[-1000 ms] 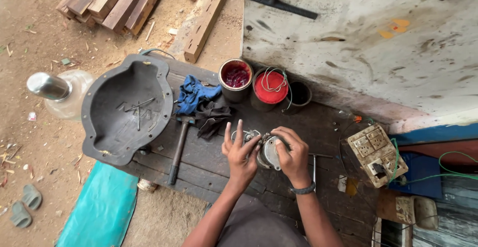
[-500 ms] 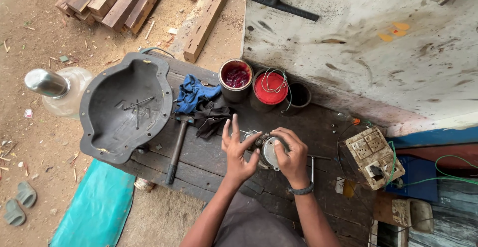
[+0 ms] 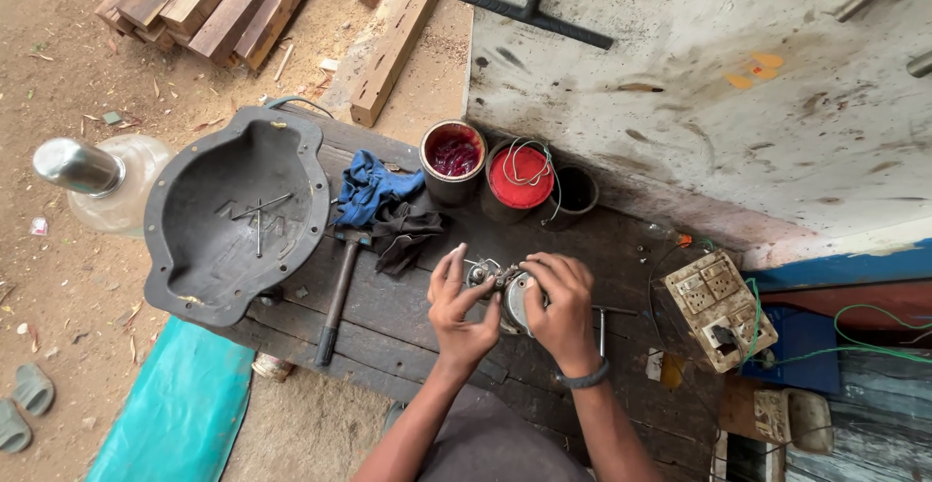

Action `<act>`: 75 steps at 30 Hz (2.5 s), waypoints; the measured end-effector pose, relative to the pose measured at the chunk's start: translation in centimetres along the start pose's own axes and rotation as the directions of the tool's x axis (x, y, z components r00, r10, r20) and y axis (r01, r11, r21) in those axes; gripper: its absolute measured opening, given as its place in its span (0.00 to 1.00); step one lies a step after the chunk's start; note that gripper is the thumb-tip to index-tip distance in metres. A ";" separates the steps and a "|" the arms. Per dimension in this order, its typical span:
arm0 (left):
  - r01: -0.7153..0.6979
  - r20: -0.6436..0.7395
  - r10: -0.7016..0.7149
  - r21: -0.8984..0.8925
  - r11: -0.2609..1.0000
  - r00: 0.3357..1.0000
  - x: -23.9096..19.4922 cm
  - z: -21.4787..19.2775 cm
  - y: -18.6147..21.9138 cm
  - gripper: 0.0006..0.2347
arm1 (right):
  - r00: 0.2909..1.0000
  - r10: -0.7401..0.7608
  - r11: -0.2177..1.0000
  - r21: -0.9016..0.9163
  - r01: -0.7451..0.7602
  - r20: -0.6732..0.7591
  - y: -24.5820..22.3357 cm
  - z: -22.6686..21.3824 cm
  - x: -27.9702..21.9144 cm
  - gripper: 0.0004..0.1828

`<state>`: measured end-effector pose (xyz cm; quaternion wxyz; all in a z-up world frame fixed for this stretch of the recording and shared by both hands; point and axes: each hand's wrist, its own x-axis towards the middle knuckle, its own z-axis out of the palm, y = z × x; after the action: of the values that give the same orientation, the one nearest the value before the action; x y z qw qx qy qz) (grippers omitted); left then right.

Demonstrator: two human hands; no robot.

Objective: The person works at an outdoor workbench on a small electric motor or pump assembly. They use a T-handle socket wrench to loosen fasteners, separate the motor housing from its end cap by hand, pull out the internal armature, and then use a spanner to work on the reassembled unit.

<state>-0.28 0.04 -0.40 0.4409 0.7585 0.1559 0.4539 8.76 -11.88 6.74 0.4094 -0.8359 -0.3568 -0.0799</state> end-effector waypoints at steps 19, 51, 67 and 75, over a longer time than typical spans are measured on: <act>0.214 0.178 -0.190 -0.130 0.968 0.966 -1.4 -1.2 -2.1 0.30 | 0.976 -0.081 0.968 -0.216 0.126 0.204 -3.4 1.1 2.2 0.18; 0.172 0.243 -0.147 -0.086 0.981 0.959 -1.2 -0.8 -2.8 0.32 | 0.986 -0.006 0.960 -0.275 0.052 0.165 -2.9 1.7 1.9 0.12; 0.162 0.267 -0.143 -0.050 0.986 0.953 -1.5 -0.8 -2.7 0.35 | 0.972 0.027 0.916 -0.394 0.069 0.233 -2.0 2.0 1.6 0.11; 0.167 0.277 -0.151 -0.037 0.985 0.949 -1.5 -1.1 -2.3 0.37 | 0.979 0.012 0.951 -0.306 0.053 0.205 -4.6 0.9 2.3 0.09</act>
<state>-1.60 0.93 -2.85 0.5161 0.7851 0.1404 0.3123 7.25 -8.15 9.99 0.2337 -0.8896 -0.3888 -0.0527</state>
